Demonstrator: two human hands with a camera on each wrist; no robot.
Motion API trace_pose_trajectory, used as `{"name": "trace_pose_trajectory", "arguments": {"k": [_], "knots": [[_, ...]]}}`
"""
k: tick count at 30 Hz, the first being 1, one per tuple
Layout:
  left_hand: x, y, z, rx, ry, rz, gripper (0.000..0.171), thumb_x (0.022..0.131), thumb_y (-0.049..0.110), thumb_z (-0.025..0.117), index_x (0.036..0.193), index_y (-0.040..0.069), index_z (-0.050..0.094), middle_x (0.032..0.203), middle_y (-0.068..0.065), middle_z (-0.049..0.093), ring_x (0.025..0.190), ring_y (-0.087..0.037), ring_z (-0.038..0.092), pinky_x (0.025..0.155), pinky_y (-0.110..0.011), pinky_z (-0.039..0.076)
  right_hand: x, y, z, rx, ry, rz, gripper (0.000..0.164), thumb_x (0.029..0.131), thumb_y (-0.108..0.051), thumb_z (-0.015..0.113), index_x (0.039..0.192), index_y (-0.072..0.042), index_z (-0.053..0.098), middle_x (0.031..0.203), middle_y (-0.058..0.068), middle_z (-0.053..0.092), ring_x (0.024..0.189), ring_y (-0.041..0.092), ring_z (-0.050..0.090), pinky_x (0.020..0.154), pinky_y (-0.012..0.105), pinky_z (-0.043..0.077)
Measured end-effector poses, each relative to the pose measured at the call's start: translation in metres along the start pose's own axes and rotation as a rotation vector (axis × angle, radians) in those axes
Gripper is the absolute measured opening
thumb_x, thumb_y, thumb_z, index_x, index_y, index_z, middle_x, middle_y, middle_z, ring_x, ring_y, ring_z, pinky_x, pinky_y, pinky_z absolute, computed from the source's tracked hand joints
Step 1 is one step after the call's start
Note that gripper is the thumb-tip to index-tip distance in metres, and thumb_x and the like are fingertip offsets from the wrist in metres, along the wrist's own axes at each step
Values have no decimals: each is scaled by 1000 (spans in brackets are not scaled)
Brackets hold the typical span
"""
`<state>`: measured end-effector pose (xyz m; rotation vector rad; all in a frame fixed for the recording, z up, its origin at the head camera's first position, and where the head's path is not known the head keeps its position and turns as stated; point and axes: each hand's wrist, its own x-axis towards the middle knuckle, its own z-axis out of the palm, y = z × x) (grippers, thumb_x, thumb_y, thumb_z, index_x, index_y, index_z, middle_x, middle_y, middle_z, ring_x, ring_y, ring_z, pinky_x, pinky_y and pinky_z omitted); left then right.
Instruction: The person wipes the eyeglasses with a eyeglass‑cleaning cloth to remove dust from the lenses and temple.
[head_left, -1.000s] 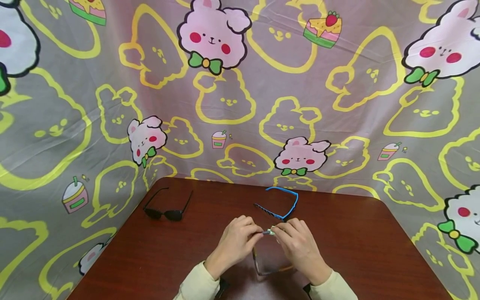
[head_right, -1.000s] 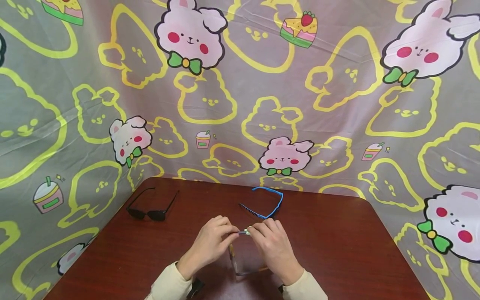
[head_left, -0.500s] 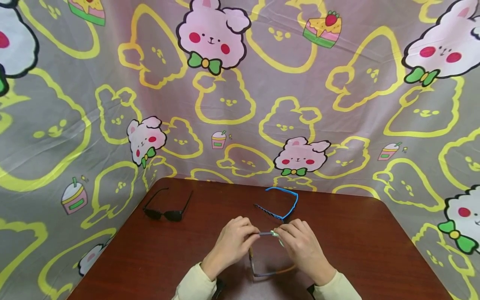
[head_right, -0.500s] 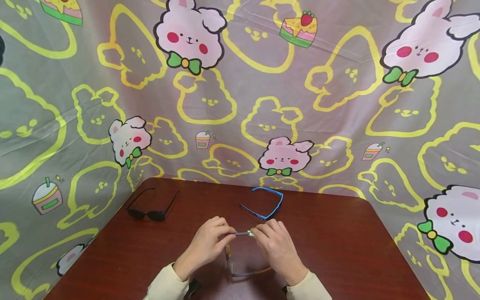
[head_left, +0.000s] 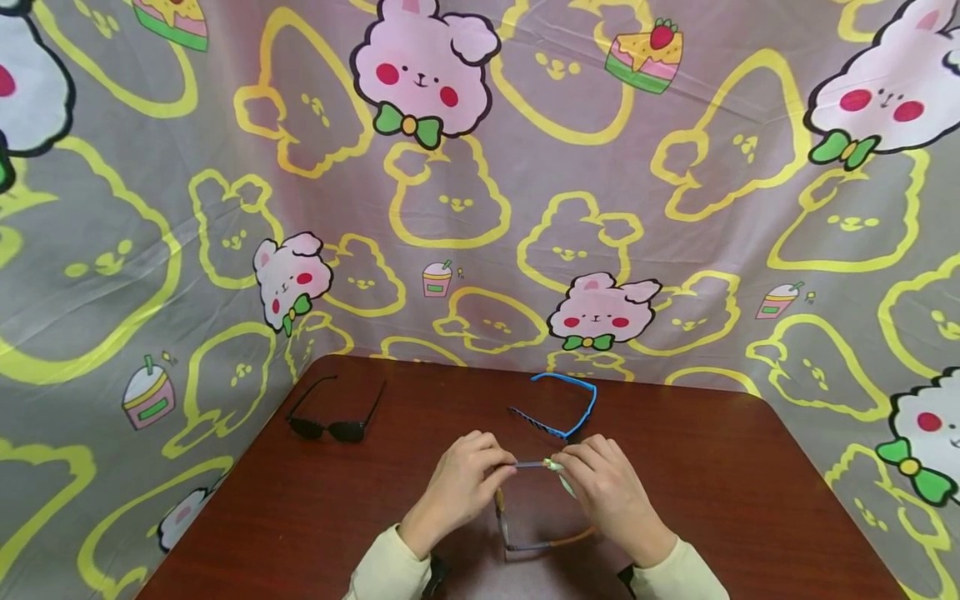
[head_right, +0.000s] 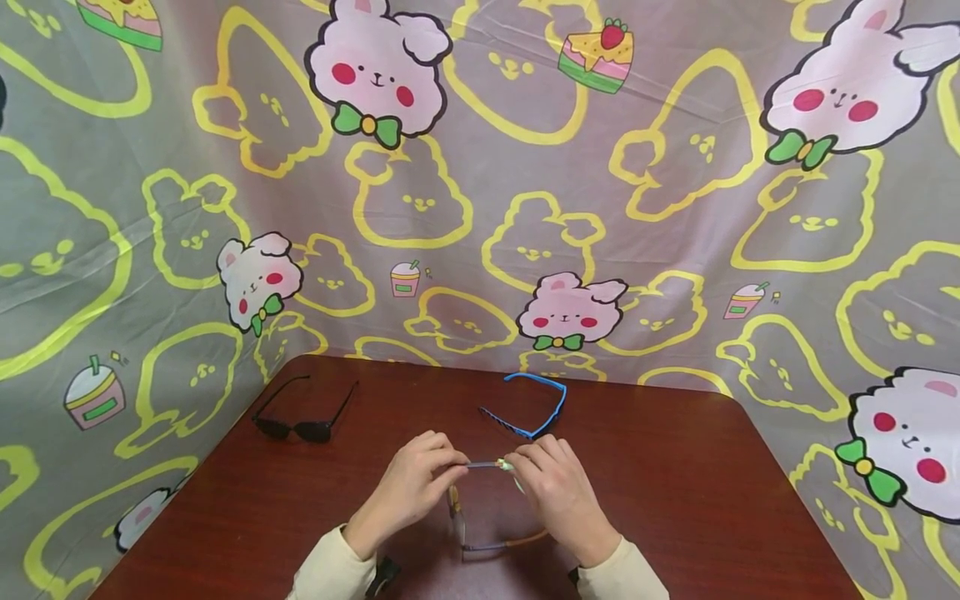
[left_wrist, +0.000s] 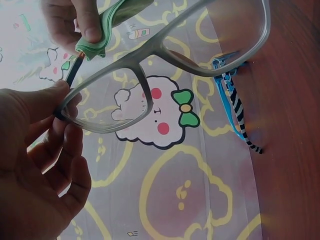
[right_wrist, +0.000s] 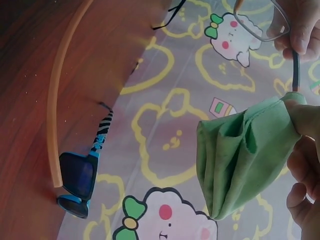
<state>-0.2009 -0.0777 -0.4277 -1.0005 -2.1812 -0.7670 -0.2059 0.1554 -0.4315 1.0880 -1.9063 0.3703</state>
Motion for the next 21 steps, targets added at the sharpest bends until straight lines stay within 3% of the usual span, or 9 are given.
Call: {"name": "trace_pose_trajectory", "arguments": {"k": [8,21], "knots": [[-1,-1,-2,-5,-3,9,4,80,13,75,84,14,73,77,11,57,70,-5,49,65,-16,39,-1,0,0,10,-13,-4,28,100,-23,47,92,-8,69,87,-1,64,76,18,53,60,30,35],[-3,-3,-5,-32,-4,-31,4,80,13,75,83,15,73,76,13,56,69,-3,46,63,-14,36,-5,1,-4,50,-23,46,27,100,-24,47,93,-9,69,88,-2,64,79,16,53,62,29,35]]}}
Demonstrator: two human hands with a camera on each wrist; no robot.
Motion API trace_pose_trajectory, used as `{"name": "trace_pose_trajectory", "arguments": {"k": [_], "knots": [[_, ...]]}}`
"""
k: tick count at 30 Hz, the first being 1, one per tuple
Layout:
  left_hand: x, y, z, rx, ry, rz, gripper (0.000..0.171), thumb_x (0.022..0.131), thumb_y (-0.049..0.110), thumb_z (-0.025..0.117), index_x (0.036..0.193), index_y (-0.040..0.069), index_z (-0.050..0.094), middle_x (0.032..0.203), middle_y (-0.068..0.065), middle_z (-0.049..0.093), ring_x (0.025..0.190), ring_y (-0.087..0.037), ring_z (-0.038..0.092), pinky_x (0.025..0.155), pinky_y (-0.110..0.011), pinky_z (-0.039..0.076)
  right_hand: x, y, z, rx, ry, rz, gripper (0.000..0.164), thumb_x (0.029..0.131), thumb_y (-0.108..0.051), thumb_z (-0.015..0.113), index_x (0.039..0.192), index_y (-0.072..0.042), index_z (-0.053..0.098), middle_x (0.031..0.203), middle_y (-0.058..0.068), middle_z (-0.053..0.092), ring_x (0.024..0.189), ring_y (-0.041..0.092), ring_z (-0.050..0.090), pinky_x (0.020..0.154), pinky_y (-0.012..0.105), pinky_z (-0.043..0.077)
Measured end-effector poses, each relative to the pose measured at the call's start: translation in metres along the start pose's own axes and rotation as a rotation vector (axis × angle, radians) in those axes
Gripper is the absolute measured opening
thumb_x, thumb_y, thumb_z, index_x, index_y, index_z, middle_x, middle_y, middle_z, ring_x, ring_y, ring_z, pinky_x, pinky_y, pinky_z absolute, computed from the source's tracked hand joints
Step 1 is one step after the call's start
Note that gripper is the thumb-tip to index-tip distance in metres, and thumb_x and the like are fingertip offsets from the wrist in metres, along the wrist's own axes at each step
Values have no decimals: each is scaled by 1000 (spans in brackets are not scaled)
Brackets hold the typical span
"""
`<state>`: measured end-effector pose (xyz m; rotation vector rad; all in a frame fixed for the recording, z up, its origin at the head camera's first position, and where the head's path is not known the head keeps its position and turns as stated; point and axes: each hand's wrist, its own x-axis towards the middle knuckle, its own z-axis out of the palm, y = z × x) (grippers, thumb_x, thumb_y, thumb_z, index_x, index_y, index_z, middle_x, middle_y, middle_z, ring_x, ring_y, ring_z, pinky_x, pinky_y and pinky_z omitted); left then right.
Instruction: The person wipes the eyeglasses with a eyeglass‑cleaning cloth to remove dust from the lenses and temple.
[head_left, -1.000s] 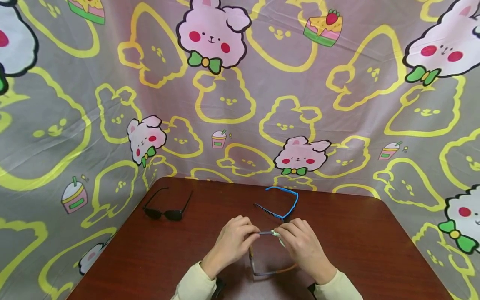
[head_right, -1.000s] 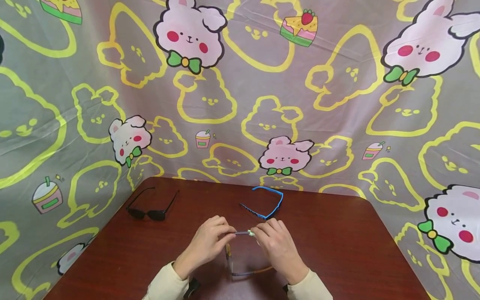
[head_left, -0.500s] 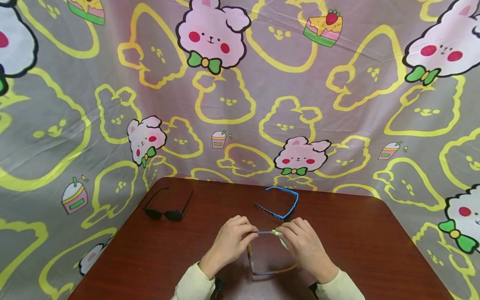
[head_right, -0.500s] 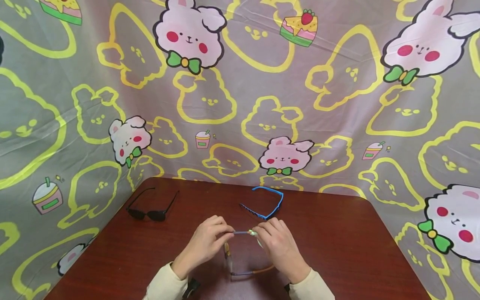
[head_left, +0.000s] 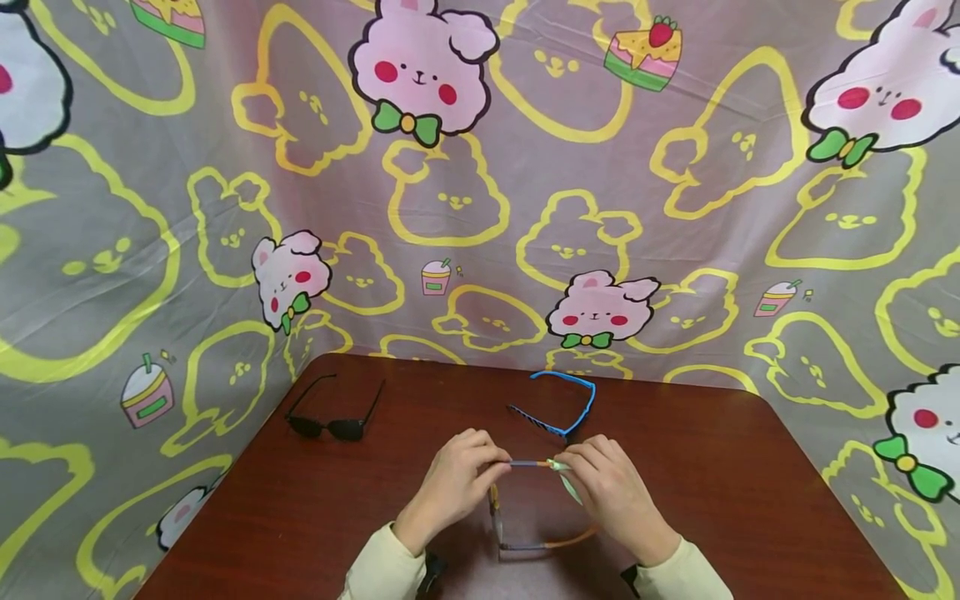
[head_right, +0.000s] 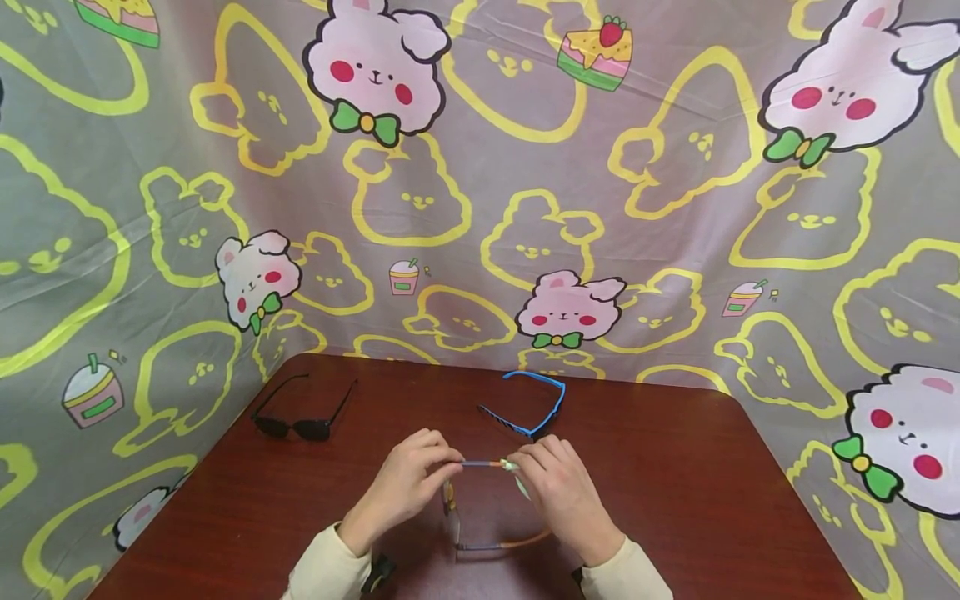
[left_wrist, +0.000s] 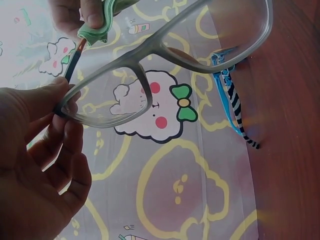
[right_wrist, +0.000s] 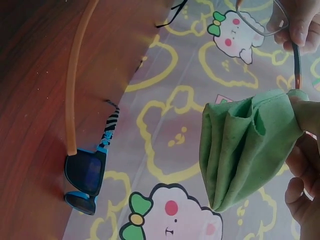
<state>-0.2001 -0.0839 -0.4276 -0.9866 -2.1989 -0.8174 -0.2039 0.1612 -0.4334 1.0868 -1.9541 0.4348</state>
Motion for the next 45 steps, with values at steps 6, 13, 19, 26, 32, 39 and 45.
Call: {"name": "trace_pose_trajectory", "arguments": {"k": [6,13,19,26,32,39,45], "knots": [[-1,0,0,-4,22,10,6,78,10,76,82,14,73,76,12,57,69,-3,47,62,-15,37,0,1,-1,0,11,-4,26,100,-23,47,93,-9,69,88,-1,64,78,17,53,63,30,36],[-1,-3,-1,-3,46,7,7,77,10,77,81,14,73,75,12,56,68,-3,47,61,-13,37,1,4,-1,18,23,-7,24,99,-22,50,94,-8,69,88,-1,64,78,18,54,65,31,37],[-1,-4,-3,3,62,4,10,75,8,78,81,14,73,73,13,55,67,-2,47,59,-15,38,0,5,-1,39,15,-1,25,99,-24,50,95,-7,68,90,0,63,81,18,54,67,30,38],[0,-3,-5,-10,34,-21,7,78,10,77,82,14,73,75,13,56,67,-1,47,60,-14,38,0,6,-4,90,-26,35,26,100,-25,48,97,-8,67,93,-3,61,86,16,55,73,28,39],[-1,-4,-6,-32,36,-26,7,78,10,77,82,13,73,75,13,55,67,-1,47,60,-13,37,-2,7,-6,106,-38,50,27,101,-26,46,99,-9,67,95,-4,60,87,14,54,73,26,36],[-2,-7,-6,-44,51,-22,4,79,12,75,82,13,73,75,13,56,69,0,48,61,-14,38,-2,9,-7,117,-27,35,26,101,-23,46,100,-7,67,95,-1,61,86,15,55,73,26,39],[-1,-7,-10,-44,49,-36,2,82,13,73,83,14,73,76,13,56,69,0,49,61,-14,39,-4,10,-8,113,-27,39,27,101,-23,46,100,-5,66,97,0,60,87,15,55,78,24,43]]}}
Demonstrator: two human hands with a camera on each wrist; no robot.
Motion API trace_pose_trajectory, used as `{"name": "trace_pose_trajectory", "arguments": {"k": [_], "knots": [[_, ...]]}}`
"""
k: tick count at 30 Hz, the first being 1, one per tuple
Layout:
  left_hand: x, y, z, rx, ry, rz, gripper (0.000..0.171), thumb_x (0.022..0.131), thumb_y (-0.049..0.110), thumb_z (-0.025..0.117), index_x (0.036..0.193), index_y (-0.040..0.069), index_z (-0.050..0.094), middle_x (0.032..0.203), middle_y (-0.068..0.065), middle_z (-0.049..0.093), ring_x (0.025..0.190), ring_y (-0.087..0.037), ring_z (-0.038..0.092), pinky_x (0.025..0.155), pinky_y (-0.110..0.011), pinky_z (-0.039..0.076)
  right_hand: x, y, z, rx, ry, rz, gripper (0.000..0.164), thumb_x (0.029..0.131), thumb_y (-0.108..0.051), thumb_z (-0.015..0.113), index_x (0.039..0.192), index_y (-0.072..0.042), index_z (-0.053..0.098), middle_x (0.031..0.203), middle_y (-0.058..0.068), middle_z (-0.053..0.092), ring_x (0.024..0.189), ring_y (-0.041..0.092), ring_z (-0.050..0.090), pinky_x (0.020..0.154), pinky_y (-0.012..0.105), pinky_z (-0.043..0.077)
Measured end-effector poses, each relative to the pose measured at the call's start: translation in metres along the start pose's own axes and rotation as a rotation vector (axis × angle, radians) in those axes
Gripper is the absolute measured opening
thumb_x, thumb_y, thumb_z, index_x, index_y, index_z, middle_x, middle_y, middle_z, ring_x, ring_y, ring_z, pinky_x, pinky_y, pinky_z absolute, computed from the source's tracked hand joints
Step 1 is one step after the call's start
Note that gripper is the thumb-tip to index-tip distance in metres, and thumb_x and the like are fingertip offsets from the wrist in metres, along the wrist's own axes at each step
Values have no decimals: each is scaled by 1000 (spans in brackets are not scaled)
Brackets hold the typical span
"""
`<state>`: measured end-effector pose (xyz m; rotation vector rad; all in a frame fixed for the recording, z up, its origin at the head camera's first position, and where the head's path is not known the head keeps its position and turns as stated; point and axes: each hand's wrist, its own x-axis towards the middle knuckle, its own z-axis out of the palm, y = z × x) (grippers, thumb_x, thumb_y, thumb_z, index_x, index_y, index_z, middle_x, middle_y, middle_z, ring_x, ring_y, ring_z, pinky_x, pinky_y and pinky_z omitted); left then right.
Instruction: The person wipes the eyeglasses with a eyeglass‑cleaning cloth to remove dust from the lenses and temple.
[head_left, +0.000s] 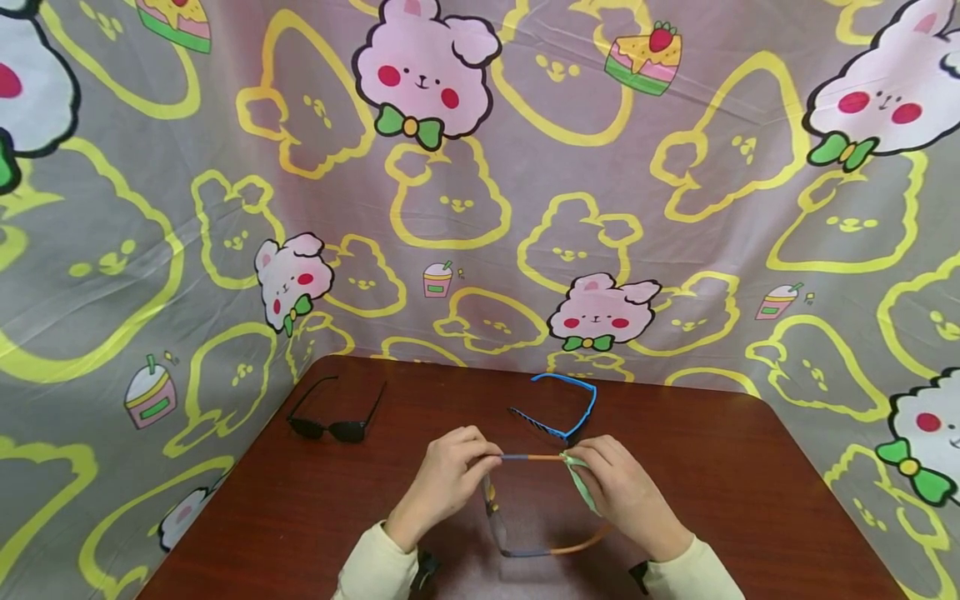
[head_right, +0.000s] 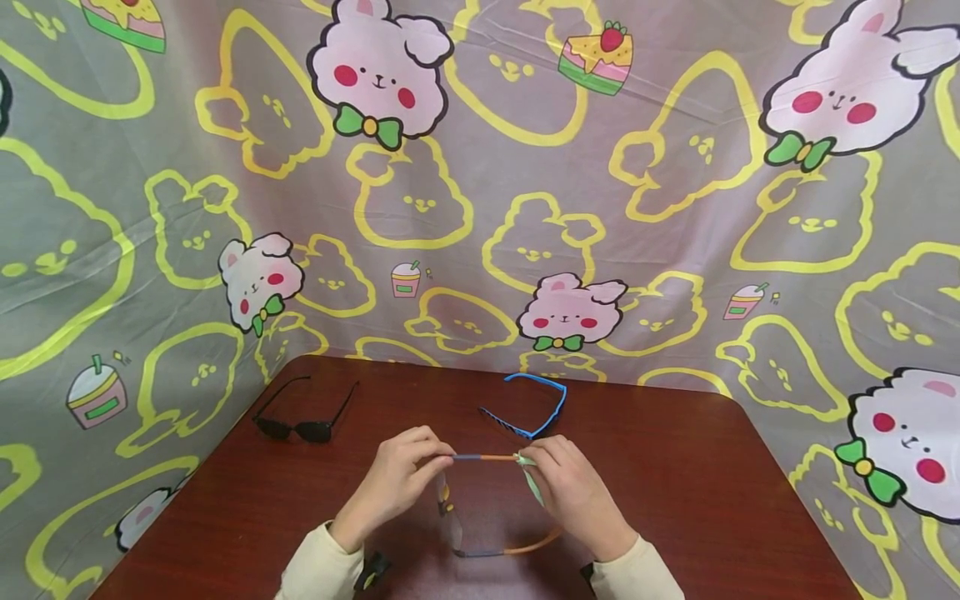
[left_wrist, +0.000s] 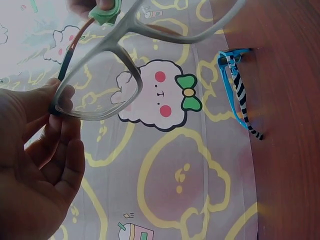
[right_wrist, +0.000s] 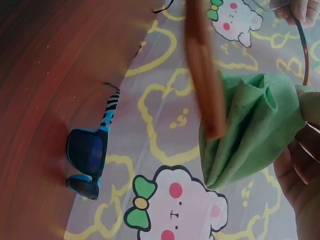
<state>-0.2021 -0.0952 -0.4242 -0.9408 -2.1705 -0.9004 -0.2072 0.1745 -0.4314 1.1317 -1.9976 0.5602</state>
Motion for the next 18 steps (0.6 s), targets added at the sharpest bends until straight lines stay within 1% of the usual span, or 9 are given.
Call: {"name": "trace_pose_trajectory", "arguments": {"k": [2,10,14,18], "knots": [[0,0,-1,2,5,-6,5,80,11,75,83,15,73,76,13,56,69,1,48,61,-14,39,-1,1,-1,-2,0,5,28,101,-23,46,100,-5,66,97,1,60,87,15,55,77,23,44],[0,-1,-1,-5,-11,-22,5,80,12,75,83,15,73,75,14,55,68,1,46,60,-14,38,-2,4,-2,4,17,1,27,101,-22,46,98,-5,67,95,0,60,86,14,56,77,22,44],[-2,-1,-2,-9,-32,-55,4,81,13,74,84,15,73,76,15,54,67,1,45,59,-14,38,-3,5,-1,9,23,-13,26,100,-21,47,98,-4,66,94,1,60,85,15,56,77,22,44],[-2,-3,-3,-2,-41,-88,6,81,13,74,85,17,74,77,16,54,67,1,45,58,-15,38,-4,7,-2,18,21,-8,24,100,-19,48,98,-4,66,95,1,60,85,15,56,76,23,45]]}}
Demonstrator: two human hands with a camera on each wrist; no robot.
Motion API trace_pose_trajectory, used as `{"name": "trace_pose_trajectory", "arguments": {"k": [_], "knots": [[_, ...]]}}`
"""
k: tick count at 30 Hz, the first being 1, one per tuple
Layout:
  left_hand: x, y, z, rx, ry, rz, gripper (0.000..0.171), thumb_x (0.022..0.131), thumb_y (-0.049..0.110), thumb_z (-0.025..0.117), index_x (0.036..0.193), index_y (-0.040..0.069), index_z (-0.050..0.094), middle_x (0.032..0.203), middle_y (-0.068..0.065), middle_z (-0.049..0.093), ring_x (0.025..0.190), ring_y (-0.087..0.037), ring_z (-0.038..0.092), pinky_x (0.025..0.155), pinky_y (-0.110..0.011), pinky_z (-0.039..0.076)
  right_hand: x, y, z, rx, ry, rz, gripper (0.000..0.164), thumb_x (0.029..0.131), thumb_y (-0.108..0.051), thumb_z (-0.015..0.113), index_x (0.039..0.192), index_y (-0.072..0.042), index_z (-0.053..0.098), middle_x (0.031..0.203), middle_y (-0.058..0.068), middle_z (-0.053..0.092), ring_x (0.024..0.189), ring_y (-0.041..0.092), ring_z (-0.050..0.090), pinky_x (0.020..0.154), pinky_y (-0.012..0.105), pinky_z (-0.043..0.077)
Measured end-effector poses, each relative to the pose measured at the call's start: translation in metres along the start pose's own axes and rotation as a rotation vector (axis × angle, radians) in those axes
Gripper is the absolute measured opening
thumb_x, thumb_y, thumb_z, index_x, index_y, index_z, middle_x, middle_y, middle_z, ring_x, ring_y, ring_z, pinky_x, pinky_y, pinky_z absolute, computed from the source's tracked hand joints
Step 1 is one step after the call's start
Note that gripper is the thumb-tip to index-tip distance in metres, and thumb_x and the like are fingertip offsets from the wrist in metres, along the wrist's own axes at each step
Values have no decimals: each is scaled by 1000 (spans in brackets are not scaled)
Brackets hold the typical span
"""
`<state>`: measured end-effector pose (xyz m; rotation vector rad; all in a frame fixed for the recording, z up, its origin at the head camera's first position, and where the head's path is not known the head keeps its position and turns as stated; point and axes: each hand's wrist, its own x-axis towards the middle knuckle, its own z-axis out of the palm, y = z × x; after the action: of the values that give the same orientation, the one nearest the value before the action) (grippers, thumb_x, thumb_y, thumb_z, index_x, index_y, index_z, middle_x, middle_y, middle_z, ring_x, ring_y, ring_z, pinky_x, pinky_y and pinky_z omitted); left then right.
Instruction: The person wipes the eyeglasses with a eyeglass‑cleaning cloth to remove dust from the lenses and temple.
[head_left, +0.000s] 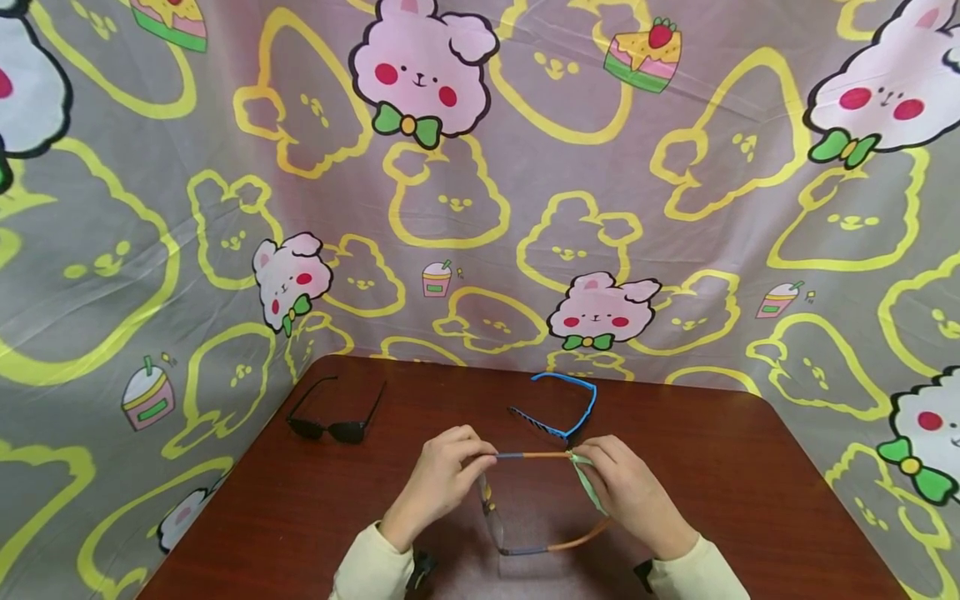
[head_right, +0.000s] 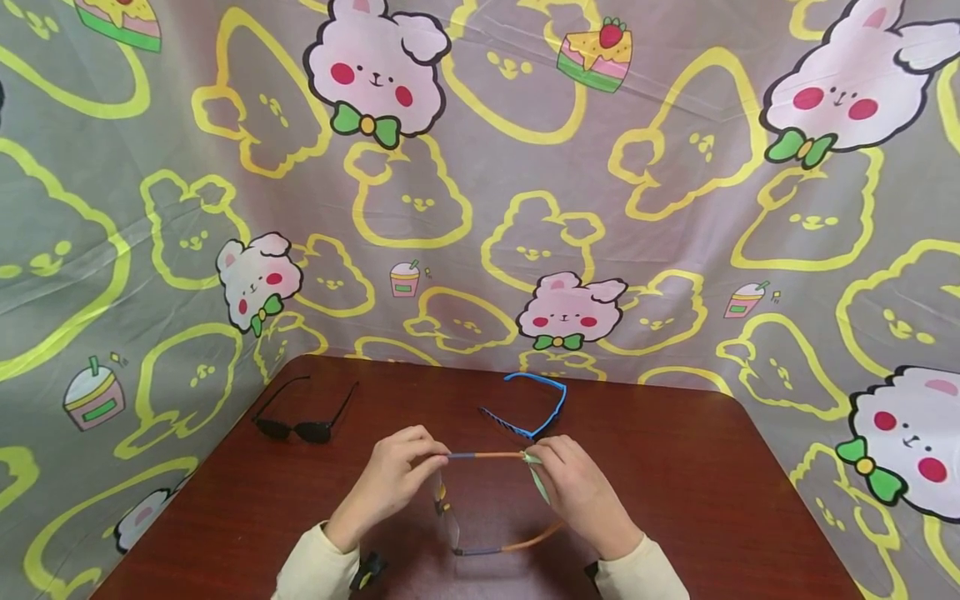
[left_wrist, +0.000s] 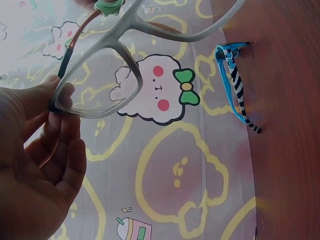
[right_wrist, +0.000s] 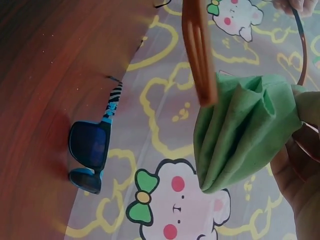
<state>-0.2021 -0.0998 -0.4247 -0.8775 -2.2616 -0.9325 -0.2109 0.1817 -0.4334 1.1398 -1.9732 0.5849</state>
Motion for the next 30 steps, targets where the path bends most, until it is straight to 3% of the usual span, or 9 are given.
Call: {"name": "trace_pose_trajectory", "arguments": {"k": [14,19,26,30], "knots": [[-4,-4,-2,9,-2,-3,3,82,15,74,85,17,74,76,16,54,66,1,45,58,-15,38,-6,4,-2,-15,1,10,24,100,-20,48,97,-5,66,94,0,61,84,14,58,74,23,46],[-7,-10,-11,30,6,-102,4,82,16,74,84,18,73,76,17,55,66,1,47,57,-19,40,-9,10,-12,-51,63,49,29,101,-24,46,95,-5,67,92,1,61,82,15,58,74,20,46],[-12,-30,-26,72,30,-296,5,86,20,70,87,16,73,77,18,56,62,-2,46,56,-23,39,-12,16,-27,-77,133,181,34,100,-30,48,98,-2,66,94,3,63,81,15,58,73,17,44],[-17,-43,-32,102,47,-405,6,86,19,70,87,13,71,76,15,57,57,-4,43,55,-24,38,-19,15,-30,-82,85,274,16,92,-16,62,101,-3,64,92,1,63,77,11,56,67,17,43]]}}
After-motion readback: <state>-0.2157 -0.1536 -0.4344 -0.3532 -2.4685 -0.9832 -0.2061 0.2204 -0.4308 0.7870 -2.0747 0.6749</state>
